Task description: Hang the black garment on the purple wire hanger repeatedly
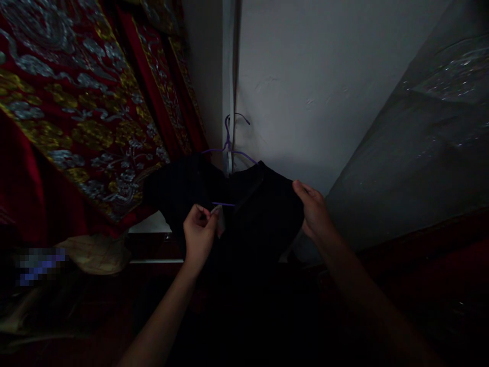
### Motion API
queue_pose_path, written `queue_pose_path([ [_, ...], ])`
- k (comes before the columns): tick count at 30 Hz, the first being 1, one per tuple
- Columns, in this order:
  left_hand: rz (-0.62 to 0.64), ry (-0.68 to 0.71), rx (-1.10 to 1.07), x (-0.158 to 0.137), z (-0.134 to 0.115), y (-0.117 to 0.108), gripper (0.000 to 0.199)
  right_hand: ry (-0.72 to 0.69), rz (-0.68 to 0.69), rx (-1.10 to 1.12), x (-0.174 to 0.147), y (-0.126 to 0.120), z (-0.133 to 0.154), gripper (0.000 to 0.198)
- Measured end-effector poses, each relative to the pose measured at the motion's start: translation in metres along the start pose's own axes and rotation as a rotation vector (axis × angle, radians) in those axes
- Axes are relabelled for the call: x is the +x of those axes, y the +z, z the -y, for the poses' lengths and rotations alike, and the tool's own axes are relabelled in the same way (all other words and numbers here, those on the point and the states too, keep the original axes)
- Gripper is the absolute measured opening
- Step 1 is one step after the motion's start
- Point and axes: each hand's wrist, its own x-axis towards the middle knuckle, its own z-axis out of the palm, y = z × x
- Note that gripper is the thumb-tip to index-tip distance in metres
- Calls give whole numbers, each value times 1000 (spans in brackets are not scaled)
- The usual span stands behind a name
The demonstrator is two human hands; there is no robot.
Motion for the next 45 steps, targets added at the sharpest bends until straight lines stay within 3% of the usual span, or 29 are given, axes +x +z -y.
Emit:
queue_pose_path([
  [4,-21,-8,-97,-7,5,14,34,8,-10,10,-3,2,-2,40],
  [7,-50,14,-13,4,15,17,32,23,-12,44,-7,4,-3,39],
  [12,-306,170,372,38,29,-6,17,37,12,55,-10,5,-2,39],
  [19,-399,264,426,30,30,-36,17,-30,-37,9,-6,2,-8,38],
  [22,-433,282,347,15,36,-44,27,-84,-124,54,-6,1,-25,38],
  [25,-400,193,253,0,41,-50,30,-108,-279,54,-20,1,-50,38],
  [28,-314,94,199,-16,39,-51,23,-235,-537,-117,-59,6,-79,43],
  [30,-270,67,191,-29,36,-48,19,-211,-616,-237,-95,17,-100,46],
  [32,-231,60,200,-41,31,-42,17,-59,-490,-270,-129,34,-121,38],
  [33,-213,57,209,-47,28,-39,16,56,-346,-241,-142,44,-130,37],
  [35,-183,42,216,-59,22,-34,16,259,-61,-191,-157,63,-143,48],
  [37,-159,14,206,-67,15,-30,19,373,145,-178,-156,79,-147,59],
  [40,-124,-14,179,-74,3,-27,24,370,237,-239,-142,91,-143,59],
  [45,-79,-45,147,-77,-1,-25,29,404,230,-327,-137,87,-142,36],
])
